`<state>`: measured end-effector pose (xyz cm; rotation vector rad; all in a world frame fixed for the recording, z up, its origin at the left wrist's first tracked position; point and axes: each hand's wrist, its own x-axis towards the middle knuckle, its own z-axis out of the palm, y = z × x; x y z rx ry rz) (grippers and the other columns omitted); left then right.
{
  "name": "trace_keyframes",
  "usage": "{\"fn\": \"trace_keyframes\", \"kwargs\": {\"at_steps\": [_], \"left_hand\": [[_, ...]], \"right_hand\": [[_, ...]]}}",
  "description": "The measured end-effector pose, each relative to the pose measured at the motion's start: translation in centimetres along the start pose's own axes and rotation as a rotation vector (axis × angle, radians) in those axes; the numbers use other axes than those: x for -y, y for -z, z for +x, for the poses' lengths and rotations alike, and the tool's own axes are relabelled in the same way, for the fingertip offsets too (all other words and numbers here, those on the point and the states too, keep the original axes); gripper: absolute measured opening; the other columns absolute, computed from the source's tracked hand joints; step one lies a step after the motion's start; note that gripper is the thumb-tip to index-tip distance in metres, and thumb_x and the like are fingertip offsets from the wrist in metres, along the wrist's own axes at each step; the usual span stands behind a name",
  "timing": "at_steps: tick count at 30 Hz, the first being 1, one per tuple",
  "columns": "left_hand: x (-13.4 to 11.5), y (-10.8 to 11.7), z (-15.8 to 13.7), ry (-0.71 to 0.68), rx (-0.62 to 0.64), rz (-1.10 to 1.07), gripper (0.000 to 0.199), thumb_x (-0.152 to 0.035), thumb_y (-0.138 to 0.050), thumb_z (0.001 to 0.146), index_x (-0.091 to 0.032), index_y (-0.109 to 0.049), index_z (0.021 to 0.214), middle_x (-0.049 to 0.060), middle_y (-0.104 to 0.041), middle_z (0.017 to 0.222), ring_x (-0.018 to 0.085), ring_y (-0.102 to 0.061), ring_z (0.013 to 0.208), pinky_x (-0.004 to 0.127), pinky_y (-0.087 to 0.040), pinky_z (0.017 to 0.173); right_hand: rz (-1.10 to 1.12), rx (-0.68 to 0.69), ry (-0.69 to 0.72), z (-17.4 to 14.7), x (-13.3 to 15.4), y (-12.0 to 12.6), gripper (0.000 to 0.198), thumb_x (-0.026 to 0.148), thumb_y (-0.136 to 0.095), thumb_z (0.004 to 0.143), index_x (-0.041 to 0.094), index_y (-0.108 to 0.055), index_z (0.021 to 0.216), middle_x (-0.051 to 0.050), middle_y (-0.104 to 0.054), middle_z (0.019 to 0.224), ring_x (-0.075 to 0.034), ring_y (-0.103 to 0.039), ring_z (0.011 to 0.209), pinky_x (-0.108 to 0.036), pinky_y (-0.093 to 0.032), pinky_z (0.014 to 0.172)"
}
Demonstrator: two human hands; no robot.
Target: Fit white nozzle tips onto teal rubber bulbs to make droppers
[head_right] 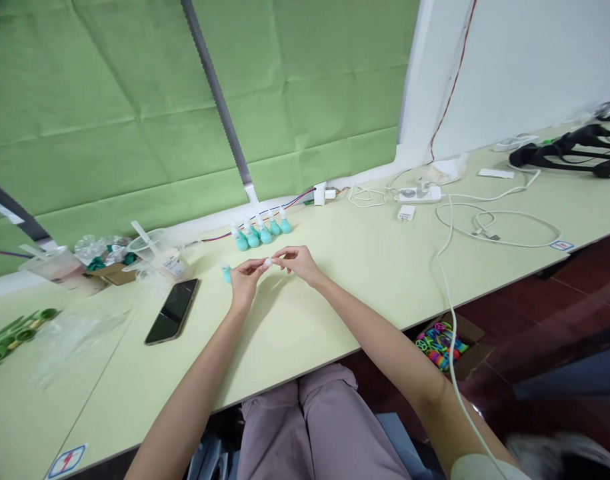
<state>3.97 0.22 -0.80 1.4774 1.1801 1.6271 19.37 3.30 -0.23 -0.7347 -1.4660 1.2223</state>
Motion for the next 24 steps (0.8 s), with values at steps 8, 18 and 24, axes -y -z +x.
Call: {"fn": "trace_keyframes", "kwargs": {"at_steps": [8, 18, 24], "left_hand": [[0.3, 0.1, 0.1, 0.013, -0.021, -0.012, 0.027, -0.033, -0.073, 0.058, -0.014, -0.069, 0.078, 0.007, -0.069, 0.08, 0.018, -0.062, 0.074, 0.033, -0.049, 0.074], [-0.4, -0.1, -0.2, -0.069, 0.07, 0.065, 0.022, -0.033, -0.07, 0.062, -0.016, -0.071, 0.076, 0.007, -0.068, 0.079, 0.016, -0.06, 0.072, 0.028, -0.045, 0.065], [-0.7, -0.1, -0.4, -0.127, 0.129, 0.111, 0.017, -0.032, -0.069, 0.064, -0.018, -0.071, 0.073, 0.006, -0.068, 0.076, 0.015, -0.058, 0.071, 0.027, -0.041, 0.061]], "right_hand": [[0.003, -0.024, -0.002, -0.2, -0.1, -0.4, 0.028, 0.04, -0.072, 0.058, 0.016, -0.066, 0.073, -0.001, -0.061, 0.067, -0.009, -0.049, 0.057, -0.019, -0.038, 0.044], [0.346, 0.217, -0.364, -0.1, -0.8, 1.1, 0.028, 0.028, -0.078, 0.055, 0.018, -0.062, 0.076, 0.003, -0.061, 0.071, -0.007, -0.058, 0.065, -0.018, -0.048, 0.057], [0.433, 0.253, -0.444, 0.1, -1.1, 1.4, 0.03, 0.019, -0.081, 0.051, 0.013, -0.065, 0.075, -0.001, -0.067, 0.074, -0.009, -0.064, 0.069, -0.018, -0.052, 0.07]]}}
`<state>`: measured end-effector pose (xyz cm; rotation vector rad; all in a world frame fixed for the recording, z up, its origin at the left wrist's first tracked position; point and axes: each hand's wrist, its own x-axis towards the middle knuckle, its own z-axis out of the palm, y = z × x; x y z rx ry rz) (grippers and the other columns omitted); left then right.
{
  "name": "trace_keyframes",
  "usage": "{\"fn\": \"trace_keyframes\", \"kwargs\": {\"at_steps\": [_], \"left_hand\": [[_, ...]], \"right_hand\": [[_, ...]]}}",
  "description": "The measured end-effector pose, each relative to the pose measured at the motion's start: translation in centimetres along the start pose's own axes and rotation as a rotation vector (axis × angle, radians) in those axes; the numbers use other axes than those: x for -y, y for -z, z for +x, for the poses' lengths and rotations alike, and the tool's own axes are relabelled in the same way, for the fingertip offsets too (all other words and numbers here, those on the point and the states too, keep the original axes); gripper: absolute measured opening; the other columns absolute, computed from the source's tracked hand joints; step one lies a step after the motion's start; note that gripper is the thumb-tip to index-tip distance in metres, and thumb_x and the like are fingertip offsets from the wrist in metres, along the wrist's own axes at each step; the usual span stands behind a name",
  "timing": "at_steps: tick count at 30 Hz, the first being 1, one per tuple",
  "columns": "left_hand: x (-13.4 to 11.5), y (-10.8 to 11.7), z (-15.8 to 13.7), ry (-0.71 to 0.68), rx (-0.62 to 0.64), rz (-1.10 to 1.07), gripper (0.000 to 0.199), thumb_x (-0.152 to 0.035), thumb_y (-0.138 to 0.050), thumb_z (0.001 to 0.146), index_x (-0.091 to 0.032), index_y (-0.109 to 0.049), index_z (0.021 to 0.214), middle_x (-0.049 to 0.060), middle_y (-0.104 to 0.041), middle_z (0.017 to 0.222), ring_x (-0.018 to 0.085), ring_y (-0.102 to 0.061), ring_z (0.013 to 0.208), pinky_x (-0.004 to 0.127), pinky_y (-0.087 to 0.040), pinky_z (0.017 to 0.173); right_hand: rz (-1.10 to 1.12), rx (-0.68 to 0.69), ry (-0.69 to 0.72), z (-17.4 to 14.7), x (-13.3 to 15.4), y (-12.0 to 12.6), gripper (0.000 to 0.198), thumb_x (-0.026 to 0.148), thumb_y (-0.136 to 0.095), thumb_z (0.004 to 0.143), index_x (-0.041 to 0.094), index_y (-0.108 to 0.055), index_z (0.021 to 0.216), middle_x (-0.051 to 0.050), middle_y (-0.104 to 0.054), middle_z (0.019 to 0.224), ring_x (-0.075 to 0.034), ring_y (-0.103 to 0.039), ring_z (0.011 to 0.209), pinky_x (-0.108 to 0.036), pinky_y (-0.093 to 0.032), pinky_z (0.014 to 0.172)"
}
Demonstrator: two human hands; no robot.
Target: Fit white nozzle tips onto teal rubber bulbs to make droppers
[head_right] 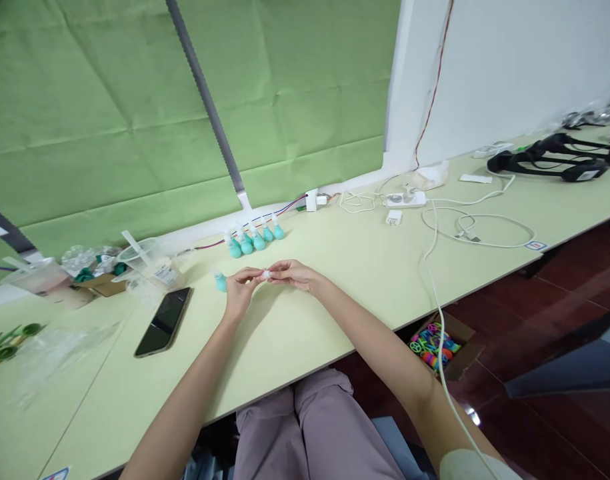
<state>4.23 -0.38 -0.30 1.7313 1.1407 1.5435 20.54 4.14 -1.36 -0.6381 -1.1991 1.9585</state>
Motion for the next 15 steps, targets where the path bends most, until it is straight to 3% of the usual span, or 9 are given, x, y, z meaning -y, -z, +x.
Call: {"fn": "trace_keyframes", "kwargs": {"at_steps": [5, 15], "left_hand": [[-0.32, -0.18, -0.18, -0.007, 0.001, -0.002, 0.015, -0.032, -0.07, 0.063, -0.019, -0.071, 0.071, 0.006, -0.067, 0.076, 0.016, -0.058, 0.071, 0.027, -0.04, 0.061], [-0.45, -0.11, -0.45, -0.083, 0.024, 0.088, 0.013, -0.032, -0.068, 0.066, -0.021, -0.072, 0.073, 0.004, -0.065, 0.071, 0.014, -0.055, 0.065, 0.026, -0.039, 0.06]], "right_hand": [[0.001, 0.001, -0.006, -0.2, 0.08, 0.09, 0.025, 0.019, -0.082, 0.049, 0.012, -0.064, 0.065, -0.002, -0.067, 0.071, -0.009, -0.065, 0.066, -0.017, -0.054, 0.068], [0.023, 0.031, -0.046, -0.53, 0.25, -0.32, 0.028, 0.017, -0.082, 0.049, 0.012, -0.058, 0.064, -0.003, -0.068, 0.077, -0.011, -0.066, 0.073, -0.018, -0.053, 0.072]]}}
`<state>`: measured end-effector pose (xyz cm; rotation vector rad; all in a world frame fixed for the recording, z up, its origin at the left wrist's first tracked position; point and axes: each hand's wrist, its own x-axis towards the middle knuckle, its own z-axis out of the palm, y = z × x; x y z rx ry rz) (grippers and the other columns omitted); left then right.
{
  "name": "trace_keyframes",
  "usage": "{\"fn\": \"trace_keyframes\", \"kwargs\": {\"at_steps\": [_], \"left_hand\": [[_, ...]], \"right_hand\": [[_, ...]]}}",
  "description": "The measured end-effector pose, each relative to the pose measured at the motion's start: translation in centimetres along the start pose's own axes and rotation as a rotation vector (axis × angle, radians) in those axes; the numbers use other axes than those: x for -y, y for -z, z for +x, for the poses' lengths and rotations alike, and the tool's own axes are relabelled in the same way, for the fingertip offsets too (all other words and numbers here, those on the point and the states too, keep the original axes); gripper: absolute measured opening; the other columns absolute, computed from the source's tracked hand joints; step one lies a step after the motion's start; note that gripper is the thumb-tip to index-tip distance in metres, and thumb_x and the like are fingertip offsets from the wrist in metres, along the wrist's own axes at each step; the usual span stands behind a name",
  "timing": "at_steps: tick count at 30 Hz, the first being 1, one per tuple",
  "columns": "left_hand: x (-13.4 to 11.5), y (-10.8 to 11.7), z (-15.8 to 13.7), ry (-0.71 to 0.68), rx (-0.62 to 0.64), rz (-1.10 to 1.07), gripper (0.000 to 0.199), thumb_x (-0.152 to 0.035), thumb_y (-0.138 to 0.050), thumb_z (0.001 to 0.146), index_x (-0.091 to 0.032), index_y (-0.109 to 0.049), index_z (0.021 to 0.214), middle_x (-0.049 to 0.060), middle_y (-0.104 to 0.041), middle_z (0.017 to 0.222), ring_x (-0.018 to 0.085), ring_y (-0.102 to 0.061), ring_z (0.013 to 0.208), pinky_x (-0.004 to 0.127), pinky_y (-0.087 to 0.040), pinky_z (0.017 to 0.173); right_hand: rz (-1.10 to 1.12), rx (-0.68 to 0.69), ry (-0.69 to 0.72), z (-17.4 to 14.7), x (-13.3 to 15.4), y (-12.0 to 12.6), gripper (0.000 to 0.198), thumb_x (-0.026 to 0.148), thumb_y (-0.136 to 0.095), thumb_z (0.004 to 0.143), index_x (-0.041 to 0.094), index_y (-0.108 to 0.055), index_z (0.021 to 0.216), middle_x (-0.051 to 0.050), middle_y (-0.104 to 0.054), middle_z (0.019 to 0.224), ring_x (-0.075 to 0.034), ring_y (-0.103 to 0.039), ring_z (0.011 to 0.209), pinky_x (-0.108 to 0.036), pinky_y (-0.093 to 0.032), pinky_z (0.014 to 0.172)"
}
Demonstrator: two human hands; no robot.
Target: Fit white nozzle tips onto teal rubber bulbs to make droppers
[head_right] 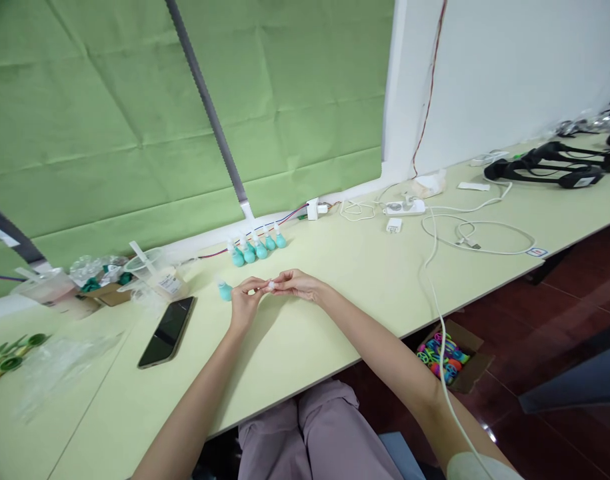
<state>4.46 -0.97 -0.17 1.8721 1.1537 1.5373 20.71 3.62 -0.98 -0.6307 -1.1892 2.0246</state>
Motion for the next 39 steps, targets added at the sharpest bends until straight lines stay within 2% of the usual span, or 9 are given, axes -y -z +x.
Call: {"fn": "trace_keyframes", "kwargs": {"at_steps": [8, 14, 18, 23, 26, 29, 32, 35, 39], "left_hand": [[0.3, 0.0, 0.2, 0.066, 0.002, -0.011, 0.017, -0.034, -0.068, 0.065, -0.019, -0.071, 0.072, 0.005, -0.066, 0.071, 0.015, -0.056, 0.066, 0.027, -0.041, 0.06], [1.0, 0.1, 0.3, 0.315, -0.197, -0.271, 0.028, -0.035, -0.073, 0.057, -0.014, -0.066, 0.075, 0.006, -0.067, 0.073, 0.015, -0.06, 0.065, 0.03, -0.046, 0.066], [1.2, -0.2, 0.3, 0.351, -0.142, -0.278, 0.028, -0.038, -0.072, 0.058, -0.014, -0.058, 0.062, 0.002, -0.061, 0.059, 0.013, -0.056, 0.057, 0.028, -0.044, 0.062], [0.4, 1.0, 0.3, 0.15, -0.249, 0.116, 0.024, -0.04, -0.058, 0.074, -0.018, -0.062, 0.082, 0.007, -0.064, 0.084, 0.017, -0.057, 0.077, 0.032, -0.042, 0.074], [0.2, 3.2, 0.5, -0.046, -0.461, 0.42, 0.033, -0.037, -0.063, 0.071, -0.021, -0.056, 0.098, 0.008, -0.058, 0.104, 0.022, -0.052, 0.099, 0.036, -0.035, 0.089], [1.5, 5.6, 0.6, 0.003, -0.585, 0.628, 0.056, -0.033, -0.071, 0.061, -0.023, -0.048, 0.111, 0.01, -0.047, 0.122, 0.028, -0.039, 0.117, 0.043, -0.027, 0.095], [4.0, 7.1, 0.6, 0.166, -0.479, 0.573, 0.058, -0.031, -0.069, 0.063, -0.022, -0.043, 0.113, 0.009, -0.051, 0.117, 0.025, -0.048, 0.107, 0.043, -0.032, 0.09], [5.7, 7.2, 0.5, 0.215, -0.309, 0.313, 0.029, -0.032, -0.057, 0.074, -0.02, -0.047, 0.099, 0.006, -0.062, 0.096, 0.018, -0.057, 0.089, 0.033, -0.04, 0.08], [5.3, 6.1, 0.9, 0.199, -0.171, 0.09, 0.027, -0.04, -0.051, 0.078, -0.019, -0.052, 0.096, 0.006, -0.064, 0.093, 0.017, -0.057, 0.084, 0.029, -0.042, 0.075]], "right_hand": [[0.007, 0.041, -0.011, 0.4, -0.8, 0.0, 0.033, 0.024, -0.08, 0.054, 0.017, -0.057, 0.076, 0.002, -0.06, 0.07, -0.007, -0.06, 0.06, -0.019, -0.051, 0.061], [-0.314, -0.158, 0.273, 0.4, -0.9, -2.0, 0.031, 0.041, -0.068, 0.065, 0.023, -0.059, 0.088, 0.0, -0.06, 0.092, -0.009, -0.056, 0.065, -0.019, -0.043, 0.051], [-0.606, -0.206, 0.484, 0.8, -0.7, -2.3, 0.027, 0.038, -0.069, 0.064, 0.02, -0.067, 0.084, -0.005, -0.059, 0.101, -0.014, -0.056, 0.081, -0.022, -0.044, 0.059], [-0.732, -0.387, 0.512, 0.8, 0.1, -0.5, 0.026, 0.038, -0.056, 0.077, 0.023, -0.062, 0.098, -0.005, -0.06, 0.105, -0.017, -0.058, 0.082, -0.027, -0.046, 0.063], [-1.183, -0.599, 0.532, 0.4, 0.5, 1.1, 0.029, 0.03, -0.041, 0.087, 0.024, -0.055, 0.111, -0.007, -0.061, 0.104, -0.02, -0.056, 0.09, -0.031, -0.044, 0.073], [-1.666, -0.711, 0.497, 0.1, 0.2, 2.4, 0.032, 0.022, -0.035, 0.089, 0.022, -0.052, 0.116, -0.013, -0.059, 0.101, -0.025, -0.051, 0.099, -0.033, -0.04, 0.075], [-1.909, -0.714, 0.358, 0.1, -0.2, 3.2, 0.035, 0.014, -0.037, 0.087, 0.018, -0.048, 0.12, -0.015, -0.059, 0.094, -0.026, -0.051, 0.093, -0.034, -0.038, 0.071], [-2.008, -0.755, 0.289, 0.0, -0.2, 3.2, 0.033, 0.016, -0.042, 0.086, 0.015, -0.048, 0.118, -0.014, -0.058, 0.093, -0.026, -0.05, 0.089, -0.034, -0.037, 0.07], [-1.943, -0.738, 0.494, 0.0, -0.2, 1.1, 0.028, 0.025, -0.047, 0.086, 0.022, -0.052, 0.113, -0.01, -0.054, 0.105, -0.024, -0.047, 0.097, -0.033, -0.035, 0.076]]}}
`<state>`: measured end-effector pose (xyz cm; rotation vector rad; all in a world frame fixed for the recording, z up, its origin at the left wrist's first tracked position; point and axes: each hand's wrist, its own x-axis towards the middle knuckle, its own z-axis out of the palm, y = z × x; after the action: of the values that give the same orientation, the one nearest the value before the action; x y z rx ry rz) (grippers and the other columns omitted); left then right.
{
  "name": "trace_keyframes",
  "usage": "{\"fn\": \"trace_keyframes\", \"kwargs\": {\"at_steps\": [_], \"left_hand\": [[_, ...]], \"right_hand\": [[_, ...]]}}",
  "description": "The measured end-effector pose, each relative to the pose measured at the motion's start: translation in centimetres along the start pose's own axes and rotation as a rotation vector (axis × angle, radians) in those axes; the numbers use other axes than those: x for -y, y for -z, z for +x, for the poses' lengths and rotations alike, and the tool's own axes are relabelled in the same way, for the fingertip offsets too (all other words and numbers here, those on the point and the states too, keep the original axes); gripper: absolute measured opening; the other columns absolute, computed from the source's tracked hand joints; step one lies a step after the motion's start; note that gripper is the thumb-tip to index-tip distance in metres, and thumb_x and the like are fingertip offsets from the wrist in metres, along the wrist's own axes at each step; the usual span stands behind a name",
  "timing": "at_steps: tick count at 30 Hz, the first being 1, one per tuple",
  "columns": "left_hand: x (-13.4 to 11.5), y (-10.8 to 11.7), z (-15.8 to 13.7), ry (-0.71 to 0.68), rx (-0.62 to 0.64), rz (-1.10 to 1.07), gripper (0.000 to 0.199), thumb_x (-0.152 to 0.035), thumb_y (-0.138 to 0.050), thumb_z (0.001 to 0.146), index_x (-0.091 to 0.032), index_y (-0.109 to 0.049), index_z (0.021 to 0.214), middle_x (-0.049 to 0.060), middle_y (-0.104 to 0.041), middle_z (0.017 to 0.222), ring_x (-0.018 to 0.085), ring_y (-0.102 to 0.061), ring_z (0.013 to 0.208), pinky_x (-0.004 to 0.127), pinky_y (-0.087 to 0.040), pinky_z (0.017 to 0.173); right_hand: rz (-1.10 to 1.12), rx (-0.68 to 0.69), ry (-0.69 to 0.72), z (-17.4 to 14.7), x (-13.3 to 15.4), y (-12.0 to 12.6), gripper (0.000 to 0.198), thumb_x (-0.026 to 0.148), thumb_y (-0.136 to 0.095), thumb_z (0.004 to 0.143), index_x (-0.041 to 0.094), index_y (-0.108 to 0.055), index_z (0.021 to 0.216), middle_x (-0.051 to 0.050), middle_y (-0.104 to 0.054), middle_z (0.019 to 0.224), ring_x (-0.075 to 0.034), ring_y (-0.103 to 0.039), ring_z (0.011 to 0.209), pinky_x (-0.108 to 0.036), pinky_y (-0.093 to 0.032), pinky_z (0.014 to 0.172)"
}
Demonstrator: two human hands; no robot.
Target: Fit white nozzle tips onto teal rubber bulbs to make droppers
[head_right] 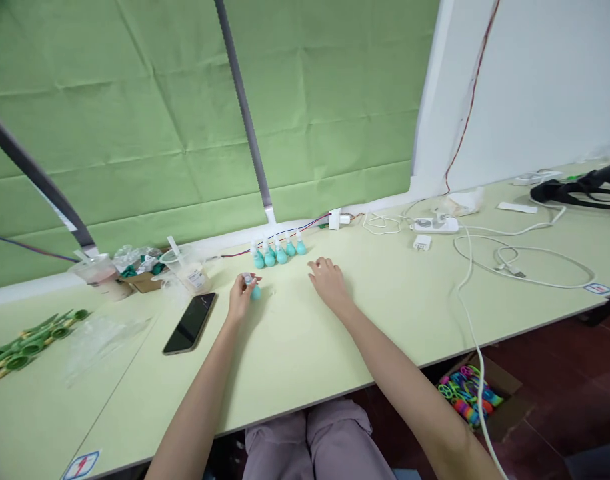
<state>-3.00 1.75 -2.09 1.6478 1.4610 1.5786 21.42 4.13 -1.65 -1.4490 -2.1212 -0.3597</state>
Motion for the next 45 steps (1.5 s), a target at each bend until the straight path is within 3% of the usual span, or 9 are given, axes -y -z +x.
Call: {"fn": "trace_keyframes", "kwargs": {"at_steps": [5, 8, 12, 17, 20, 25, 31, 41, 45], "left_hand": [[-1.5, -0.5, 0.2, 0.006, 0.1, -0.059, 0.039, -0.047, -0.048, 0.079, -0.017, -0.055, 0.103, 0.006, -0.063, 0.089, 0.017, -0.055, 0.08, 0.028, -0.041, 0.072], [-1.2, -0.4, 0.3, 0.008, 0.076, -0.058, 0.037, -0.047, -0.051, 0.077, -0.017, -0.053, 0.099, 0.004, -0.063, 0.082, 0.017, -0.055, 0.08, 0.027, -0.039, 0.072], [-0.6, -0.7, 0.1, 0.046, 0.095, -0.112, 0.033, -0.044, -0.053, 0.077, -0.02, -0.041, 0.098, 0.001, -0.062, 0.078, 0.013, -0.054, 0.073, 0.026, -0.038, 0.069], [-0.8, -1.4, -0.2, 0.068, 0.175, -0.136, 0.027, -0.044, -0.05, 0.079, -0.02, -0.042, 0.088, 0.002, -0.063, 0.079, 0.012, -0.053, 0.071, 0.025, -0.038, 0.067], [-1.0, -1.8, -0.4, 0.059, 0.238, -0.076, 0.028, -0.046, -0.045, 0.081, -0.018, -0.049, 0.084, 0.003, -0.062, 0.078, 0.012, -0.051, 0.068, 0.024, -0.037, 0.064], [-0.6, -2.5, -0.6, 0.031, 0.281, 0.011, 0.036, -0.046, -0.039, 0.084, -0.015, -0.057, 0.08, 0.004, -0.06, 0.076, 0.014, -0.051, 0.073, 0.026, -0.037, 0.07], [-0.2, -2.6, -0.7, 0.055, 0.258, 0.068, 0.047, -0.051, -0.031, 0.084, -0.014, -0.056, 0.068, 0.005, -0.058, 0.068, 0.013, -0.046, 0.061, 0.027, -0.036, 0.062], [-0.2, -3.5, -0.7, 0.099, 0.3, -0.023, 0.048, -0.055, -0.041, 0.079, -0.012, -0.063, 0.072, 0.006, -0.061, 0.066, 0.013, -0.049, 0.06, 0.027, -0.038, 0.06], [0.0, -3.7, -0.5, 0.165, 0.302, -0.156, 0.05, -0.059, -0.047, 0.074, -0.012, -0.063, 0.07, 0.007, -0.061, 0.064, 0.013, -0.047, 0.054, 0.027, -0.037, 0.054]], "right_hand": [[0.347, 0.125, 0.259, 0.5, 4.7, -1.4, 0.025, 0.028, -0.054, 0.083, 0.029, -0.058, 0.108, -0.003, -0.059, 0.107, -0.019, -0.049, 0.099, -0.031, -0.032, 0.079], [0.46, 0.212, 0.207, 1.5, 6.6, -3.3, 0.016, 0.026, -0.058, 0.08, 0.027, -0.065, 0.095, -0.001, -0.064, 0.098, -0.018, -0.053, 0.094, -0.031, -0.032, 0.077], [0.564, 0.184, 0.111, 2.6, 7.1, -4.7, 0.008, 0.02, -0.061, 0.076, 0.025, -0.067, 0.075, 0.001, -0.067, 0.084, -0.016, -0.056, 0.087, -0.03, -0.034, 0.075], [0.899, 0.028, -0.09, 3.1, 5.3, -3.6, 0.008, 0.029, -0.063, 0.074, 0.025, -0.068, 0.078, 0.001, -0.068, 0.082, -0.014, -0.056, 0.067, -0.027, -0.04, 0.066], [1.05, -0.068, -0.066, 3.2, 4.6, -2.4, 0.013, 0.035, -0.064, 0.073, 0.024, -0.07, 0.078, -0.001, -0.067, 0.085, -0.016, -0.057, 0.076, -0.028, -0.043, 0.07], [0.95, -0.033, 0.036, 3.1, 5.2, -1.7, 0.009, 0.034, -0.065, 0.073, 0.028, -0.071, 0.072, 0.0, -0.065, 0.088, -0.018, -0.055, 0.089, -0.032, -0.039, 0.083], [0.891, -0.038, 0.039, 2.8, 5.6, -2.2, 0.006, 0.031, -0.066, 0.073, 0.03, -0.071, 0.073, 0.001, -0.065, 0.089, -0.017, -0.054, 0.089, -0.031, -0.038, 0.083], [1.116, 0.002, -0.157, 2.2, 6.5, -2.3, 0.013, 0.036, -0.064, 0.071, 0.025, -0.071, 0.074, 0.0, -0.066, 0.087, -0.013, -0.057, 0.068, -0.027, -0.045, 0.069], [1.26, 0.062, -0.109, 2.5, 6.4, -2.2, 0.016, 0.035, -0.064, 0.07, 0.021, -0.07, 0.073, -0.003, -0.068, 0.082, -0.014, -0.059, 0.07, -0.028, -0.046, 0.069]]}}
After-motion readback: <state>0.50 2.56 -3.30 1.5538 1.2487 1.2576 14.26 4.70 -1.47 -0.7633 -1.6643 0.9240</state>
